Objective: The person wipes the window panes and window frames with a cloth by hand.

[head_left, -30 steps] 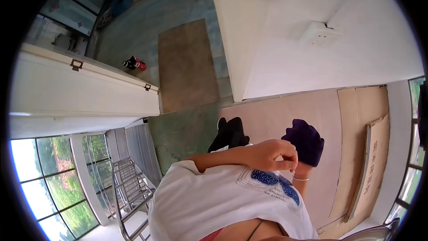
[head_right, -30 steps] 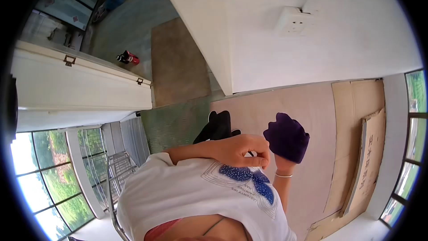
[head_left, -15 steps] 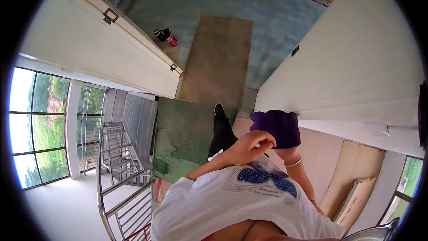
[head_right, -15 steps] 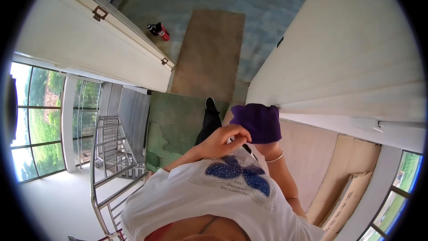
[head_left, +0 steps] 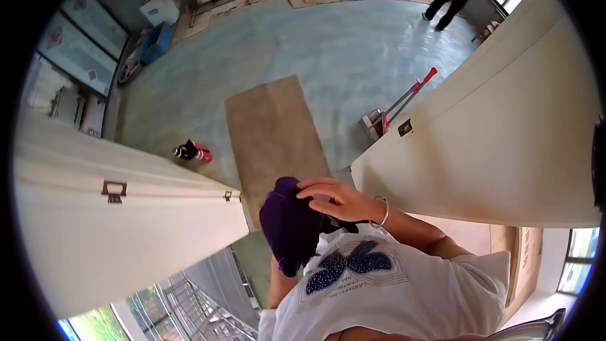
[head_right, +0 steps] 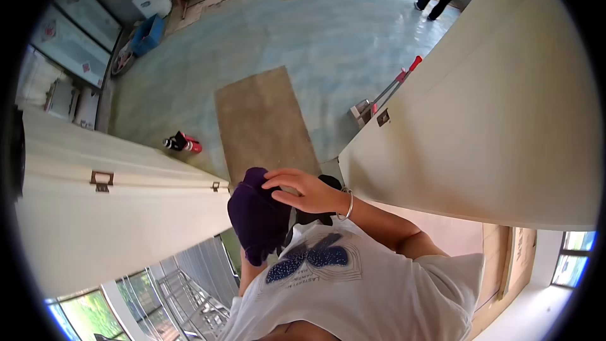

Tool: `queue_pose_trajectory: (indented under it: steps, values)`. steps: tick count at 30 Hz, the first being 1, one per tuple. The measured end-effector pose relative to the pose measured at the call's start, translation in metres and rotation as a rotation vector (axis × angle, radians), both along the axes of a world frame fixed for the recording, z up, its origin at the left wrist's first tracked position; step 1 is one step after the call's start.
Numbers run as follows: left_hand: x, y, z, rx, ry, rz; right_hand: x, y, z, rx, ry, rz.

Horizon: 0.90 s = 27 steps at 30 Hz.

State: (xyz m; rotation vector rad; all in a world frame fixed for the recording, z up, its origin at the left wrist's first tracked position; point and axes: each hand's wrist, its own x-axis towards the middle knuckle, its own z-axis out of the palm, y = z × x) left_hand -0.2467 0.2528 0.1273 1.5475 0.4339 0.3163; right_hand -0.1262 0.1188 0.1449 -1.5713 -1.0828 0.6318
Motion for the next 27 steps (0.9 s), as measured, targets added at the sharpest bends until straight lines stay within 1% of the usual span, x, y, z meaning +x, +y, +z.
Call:
queue_pose_trajectory:
  steps: [1, 2, 3, 4, 5, 6, 7, 8, 9, 10, 11, 12, 13, 14, 15, 17, 18, 19, 20, 22, 23, 25, 26, 27]
  values:
    - [0.015, 0.01, 0.02, 0.36, 0.106, -0.044, 0.01, 0.005, -0.009, 0.003, -0.01, -0.038]
    - [0.031, 0.018, 0.039, 0.684, 0.213, -0.095, 0.02, 0.006, -0.018, -0.039, 0.127, -0.095]
    - [0.045, 0.025, 0.05, 0.912, 0.285, -0.129, 0.029, 0.006, -0.029, -0.077, 0.267, -0.146]
    - [0.059, 0.03, 0.055, 1.059, 0.318, -0.141, 0.041, 0.007, -0.046, -0.152, 0.334, -0.194]
    - [0.076, 0.035, 0.058, 1.167, 0.371, -0.173, 0.052, 0.008, -0.056, -0.139, 0.321, -0.227]
    - [0.092, 0.04, 0.048, 1.084, 0.126, -0.004, 0.063, 0.009, -0.064, -0.115, 0.332, -0.255]
    - [0.108, 0.042, 0.048, 1.096, 0.094, -0.031, 0.075, 0.009, -0.069, -0.089, 0.345, -0.285]
    - [0.126, 0.043, 0.049, 1.104, 0.124, -0.001, 0.09, 0.009, -0.071, -0.092, 0.327, -0.32]
    - [0.158, 0.044, 0.05, 1.121, 0.106, -0.008, 0.112, 0.007, -0.068, -0.053, 0.301, -0.416]
    - [0.177, 0.04, 0.057, 0.896, -0.049, -0.029, 0.129, 0.003, -0.059, -0.1, 0.322, -0.458]
    - [0.193, 0.04, 0.057, 0.91, -0.109, -0.093, 0.144, -0.002, -0.051, -0.147, 0.344, -0.501]
    - [0.212, 0.039, 0.053, 1.008, -0.06, -0.185, 0.158, -0.007, -0.049, -0.171, 0.34, -0.56]
    - [0.234, 0.038, 0.054, 1.117, -0.006, -0.265, 0.17, -0.016, -0.043, -0.139, 0.33, -0.642]
    - [0.252, 0.032, 0.062, 1.114, 0.156, -0.318, 0.183, -0.024, -0.034, -0.142, 0.244, -0.685]
    - [0.269, 0.031, 0.063, 1.122, 0.135, -0.331, 0.195, -0.027, -0.03, -0.158, 0.159, -0.692]
    - [0.304, 0.035, 0.053, 0.921, -0.171, -0.427, 0.218, -0.041, -0.042, 0.03, 0.278, -0.827]
    - [0.323, 0.039, 0.043, 0.981, -0.234, -0.518, 0.226, -0.049, -0.051, 0.074, 0.302, -0.887]
    - [0.341, 0.039, 0.043, 0.981, -0.233, -0.512, 0.233, -0.058, -0.057, 0.117, 0.331, -0.95]
    - [0.359, 0.038, 0.047, 0.996, -0.26, -0.533, 0.237, -0.065, -0.06, 0.117, 0.334, -0.95]
    - [0.389, 0.038, 0.048, 0.955, -0.25, -0.571, 0.244, -0.079, -0.064, 0.096, 0.352, -1.131]
    - [0.401, 0.037, 0.043, 0.949, -0.253, -0.58, 0.246, -0.083, -0.069, 0.092, 0.352, -1.141]
    - [0.426, 0.038, 0.03, 0.997, -0.212, -0.604, 0.247, -0.086, -0.072, 0.184, 0.409, -1.212]
    - [0.437, 0.039, 0.023, 1.008, -0.195, -0.615, 0.248, -0.085, -0.074, 0.117, 0.417, -1.217]
    - [0.45, 0.044, 0.009, 1.047, -0.173, -0.67, 0.253, -0.081, -0.072, 0.104, 0.424, -1.224]
